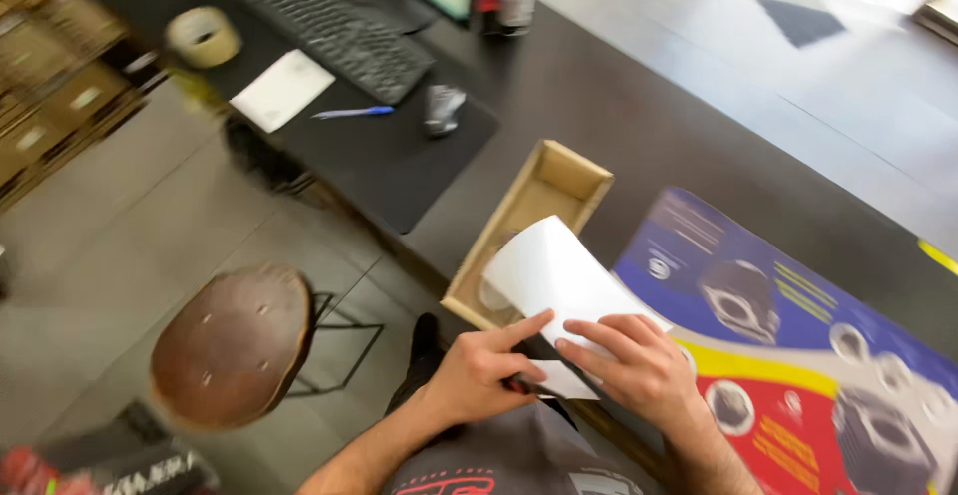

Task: The person uses scissors to cut a white sheet of paper into smaller rectangular pieces. They repeatedly place the cut pieces into a cardboard box containing other items. The person also briefly interacts with a computer mouse and places the scissors on the desk.

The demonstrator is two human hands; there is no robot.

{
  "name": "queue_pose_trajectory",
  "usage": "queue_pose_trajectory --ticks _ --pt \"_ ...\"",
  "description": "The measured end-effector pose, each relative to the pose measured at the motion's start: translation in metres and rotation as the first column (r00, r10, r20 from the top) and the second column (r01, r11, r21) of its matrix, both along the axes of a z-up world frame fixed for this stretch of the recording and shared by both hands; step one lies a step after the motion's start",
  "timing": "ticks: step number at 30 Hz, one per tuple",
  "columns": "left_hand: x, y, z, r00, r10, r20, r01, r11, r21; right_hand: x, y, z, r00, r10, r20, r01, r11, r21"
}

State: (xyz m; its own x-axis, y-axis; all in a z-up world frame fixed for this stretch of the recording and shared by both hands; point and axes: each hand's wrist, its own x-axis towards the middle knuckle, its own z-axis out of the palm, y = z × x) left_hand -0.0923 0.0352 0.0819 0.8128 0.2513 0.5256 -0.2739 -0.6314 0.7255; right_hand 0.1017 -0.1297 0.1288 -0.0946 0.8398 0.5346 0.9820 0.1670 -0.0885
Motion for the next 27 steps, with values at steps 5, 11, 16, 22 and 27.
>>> queue_pose_trajectory --ticks 5,11,16,22,27 --pt "-0.010 0.003 0.002 0.991 0.104 0.079 -0.098 0.992 -0.077 -0.008 0.025 -0.009 0.975 0.221 -0.029 -0.221 0.975 0.010" --pt "-0.028 0.033 0.005 0.923 0.321 0.213 -0.328 0.945 -0.001 0.010 0.033 -0.031 0.868 0.186 -0.460 -0.038 0.949 0.312" --pt "-0.056 0.080 -0.012 0.788 0.581 0.202 -0.585 0.810 -0.049 0.026 0.032 -0.064 0.612 -0.382 -0.693 0.466 0.882 -0.075" --pt "-0.078 0.192 -0.009 0.386 0.863 0.327 -0.917 0.397 0.036 0.045 0.043 -0.109 0.265 -0.751 -0.605 0.456 0.650 -0.607" --pt "-0.088 0.376 -0.021 0.319 0.837 0.444 -0.934 0.197 0.299 0.041 0.069 -0.139 0.144 -0.863 -0.484 0.407 0.498 -0.766"
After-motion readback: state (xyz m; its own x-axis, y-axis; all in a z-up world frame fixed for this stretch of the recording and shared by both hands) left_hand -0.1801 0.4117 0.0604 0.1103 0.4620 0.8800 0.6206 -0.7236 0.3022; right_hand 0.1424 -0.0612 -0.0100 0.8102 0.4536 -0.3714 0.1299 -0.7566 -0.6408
